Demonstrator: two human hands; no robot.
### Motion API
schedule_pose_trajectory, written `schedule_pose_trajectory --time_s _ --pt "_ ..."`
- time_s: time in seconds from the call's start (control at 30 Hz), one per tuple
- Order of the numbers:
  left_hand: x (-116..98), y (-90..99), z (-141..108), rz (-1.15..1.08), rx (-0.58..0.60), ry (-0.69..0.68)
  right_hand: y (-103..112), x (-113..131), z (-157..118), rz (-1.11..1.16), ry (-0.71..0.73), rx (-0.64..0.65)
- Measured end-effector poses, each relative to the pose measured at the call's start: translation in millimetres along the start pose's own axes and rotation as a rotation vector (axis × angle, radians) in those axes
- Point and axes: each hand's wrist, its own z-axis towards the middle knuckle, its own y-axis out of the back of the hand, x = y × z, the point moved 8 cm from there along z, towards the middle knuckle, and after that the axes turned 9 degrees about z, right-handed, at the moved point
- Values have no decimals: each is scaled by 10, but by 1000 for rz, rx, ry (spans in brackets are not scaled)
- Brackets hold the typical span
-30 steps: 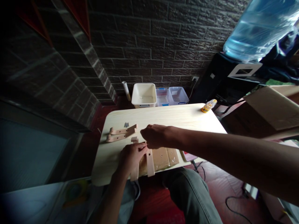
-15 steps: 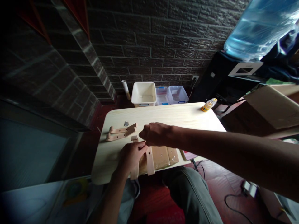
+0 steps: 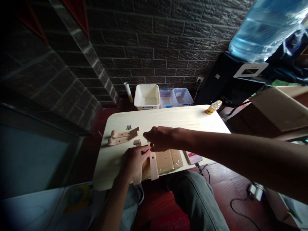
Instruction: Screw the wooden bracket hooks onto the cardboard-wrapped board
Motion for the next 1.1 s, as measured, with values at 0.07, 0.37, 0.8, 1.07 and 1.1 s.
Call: schedule_pose_trajectory --time_s 0.07,0.37,0.8,1.07,1.1 --pt "3 -6 2 -21 -3 -3 16 39 -29 -42 32 32" --pt "-11 7 1 1 0 -31 -116 141 -16 -230 219 9" --pt "-33 5 7 -15 -93 -116 -73 182 30 -231 140 12" --pt "-50 22 -4 -26 -93 -117 -67 123 101 -184 79 1" --pt "-53 25 -5 -20 -93 -118 -77 117 116 -178 70 10"
